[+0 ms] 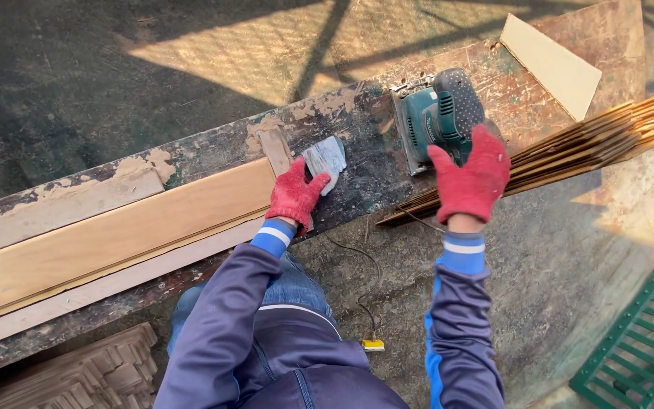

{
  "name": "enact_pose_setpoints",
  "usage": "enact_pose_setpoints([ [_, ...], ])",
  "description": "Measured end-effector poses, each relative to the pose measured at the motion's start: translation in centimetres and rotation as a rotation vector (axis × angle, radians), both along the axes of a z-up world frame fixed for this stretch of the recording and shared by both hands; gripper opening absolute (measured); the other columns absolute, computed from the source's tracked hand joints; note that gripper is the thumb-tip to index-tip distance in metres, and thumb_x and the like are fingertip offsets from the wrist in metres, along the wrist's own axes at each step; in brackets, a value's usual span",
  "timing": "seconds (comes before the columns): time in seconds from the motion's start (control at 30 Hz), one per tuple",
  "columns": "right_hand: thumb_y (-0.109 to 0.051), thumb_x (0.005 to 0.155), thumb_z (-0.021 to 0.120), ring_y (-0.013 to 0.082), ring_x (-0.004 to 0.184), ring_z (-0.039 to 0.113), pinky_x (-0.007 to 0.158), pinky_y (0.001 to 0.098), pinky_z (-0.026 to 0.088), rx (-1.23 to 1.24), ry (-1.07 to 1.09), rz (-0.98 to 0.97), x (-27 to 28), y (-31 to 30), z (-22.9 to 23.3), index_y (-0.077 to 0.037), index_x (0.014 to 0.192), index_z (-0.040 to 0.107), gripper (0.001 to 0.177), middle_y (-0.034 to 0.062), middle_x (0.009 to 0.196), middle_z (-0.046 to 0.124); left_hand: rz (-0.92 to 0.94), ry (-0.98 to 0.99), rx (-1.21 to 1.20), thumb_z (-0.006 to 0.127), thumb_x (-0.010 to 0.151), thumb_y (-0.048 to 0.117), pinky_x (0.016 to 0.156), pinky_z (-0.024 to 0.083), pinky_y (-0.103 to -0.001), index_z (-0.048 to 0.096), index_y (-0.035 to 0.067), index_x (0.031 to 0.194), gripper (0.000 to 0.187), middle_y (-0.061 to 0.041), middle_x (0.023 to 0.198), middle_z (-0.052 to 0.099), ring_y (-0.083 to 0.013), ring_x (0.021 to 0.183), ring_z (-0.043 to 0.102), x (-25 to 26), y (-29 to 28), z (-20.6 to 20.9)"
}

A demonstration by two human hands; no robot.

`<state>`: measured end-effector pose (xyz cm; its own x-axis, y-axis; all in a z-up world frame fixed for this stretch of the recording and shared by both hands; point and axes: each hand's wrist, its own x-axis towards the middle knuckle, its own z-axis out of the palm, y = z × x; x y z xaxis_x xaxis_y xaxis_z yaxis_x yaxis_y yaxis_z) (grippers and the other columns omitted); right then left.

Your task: Sanding a wooden plank using an orbital sander and a sanding block.

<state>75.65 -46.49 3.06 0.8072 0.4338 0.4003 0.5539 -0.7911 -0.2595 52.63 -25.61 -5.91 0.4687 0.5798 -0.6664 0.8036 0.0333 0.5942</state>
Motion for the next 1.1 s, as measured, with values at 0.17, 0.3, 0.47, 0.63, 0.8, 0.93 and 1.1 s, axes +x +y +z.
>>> enact_pose_setpoints([
  [0.17, -0.068, 0.066, 0.088, 0.0339, 0.083, 0.076, 0.08, 0.0432, 0.055, -0.399, 0.933, -0.121, 6.5, -2.5, -0.6, -0.02, 0.08, 0.077, 0.052, 0.0116, 0.069, 0.073, -0.288, 0.233, 0.155, 0.056, 0.09, 0.068, 0.092, 0.059, -0.047, 0.072, 0.033, 0.116, 0.047, -0.007, 0.111, 0.077, -0.0315, 0.112, 0.073, -2.5, 0.8, -1.5],
  [0.3, -0.017, 0.086, 0.079, 0.0237, 0.072, 0.065, 0.066, 0.0314, 0.054, 0.114, 1.454, -0.055, 5.6, -1.6, 3.7, 0.005, 0.107, 0.071, 0.032, 0.0162, 0.09, 0.072, -0.067, -0.064, 0.212, 0.062, 0.091, 0.053, 0.076, 0.056, -0.043, 0.073, 0.022, 0.111, 0.039, -0.002, 0.092, 0.078, -0.0306, 0.087, 0.073, -7.8, 0.5, 4.6],
  [0.47, -0.023, 0.097, 0.076, 0.0209, 0.075, 0.067, 0.067, 0.031, 0.056, 0.188, 1.338, -0.009, 4.0, -3.8, 1.5, 0.001, 0.116, 0.071, 0.031, 0.012, 0.092, 0.071, 0.395, -0.386, -0.008, 0.071, 0.091, 0.027, 0.069, 0.056, -0.027, 0.073, 0.008, 0.116, 0.032, -0.001, 0.089, 0.075, -0.013, 0.074, 0.069, -19.2, -0.5, 7.2],
  [0.63, -0.043, 0.118, 0.056, 0.0365, 0.108, 0.067, 0.086, 0.0518, 0.053, 0.349, 1.746, 0.094, 8.5, -16.0, -14.6, -0.005, 0.135, 0.06, 0.042, 0.0111, 0.12, 0.069, 0.742, -0.523, 0.005, 0.07, 0.092, 0.021, 0.08, 0.059, -0.028, 0.072, 0.004, 0.119, 0.032, -0.006, 0.105, 0.076, -0.0162, 0.091, 0.071, -31.7, -3.0, 5.8],
  [0.8, -0.023, 0.111, 0.062, 0.0264, 0.083, 0.05, 0.08, 0.0479, 0.049, 0.875, 2.283, 0.482, -0.6, -17.9, -20.0, -0.011, 0.099, 0.052, 0.02, 0.0077, 0.09, 0.05, 1.029, -0.626, -0.176, 0.07, 0.093, 0.013, 0.08, 0.063, -0.03, 0.07, 0.002, 0.122, 0.031, -0.01, 0.104, 0.074, -0.0186, 0.094, 0.072, -37.7, -4.9, 5.8],
  [0.93, -0.018, 0.106, 0.06, 0.0233, 0.072, 0.051, 0.06, 0.0371, 0.046, 0.657, 1.989, 0.293, -14.4, -12.4, -11.6, -0.005, 0.101, 0.055, 0.014, 0.0083, 0.084, 0.054, 0.533, -0.59, -0.038, 0.071, 0.092, 0.025, 0.081, 0.059, -0.029, 0.07, 0.008, 0.123, 0.036, -0.006, 0.11, 0.076, -0.0172, 0.092, 0.07, -39.0, -4.4, 10.7],
  [1.1, -0.017, 0.093, 0.073, 0.0321, 0.074, 0.067, 0.065, 0.0409, 0.052, 0.214, 1.542, 0.117, -32.4, 0.6, 3.3, 0.003, 0.108, 0.07, 0.025, 0.0171, 0.087, 0.069, 0.056, -0.546, -0.143, 0.071, 0.084, 0.047, 0.095, 0.057, -0.032, 0.065, 0.011, 0.135, 0.063, -0.007, 0.127, 0.071, -0.0203, 0.109, 0.068, -38.6, -4.8, 13.6],
])
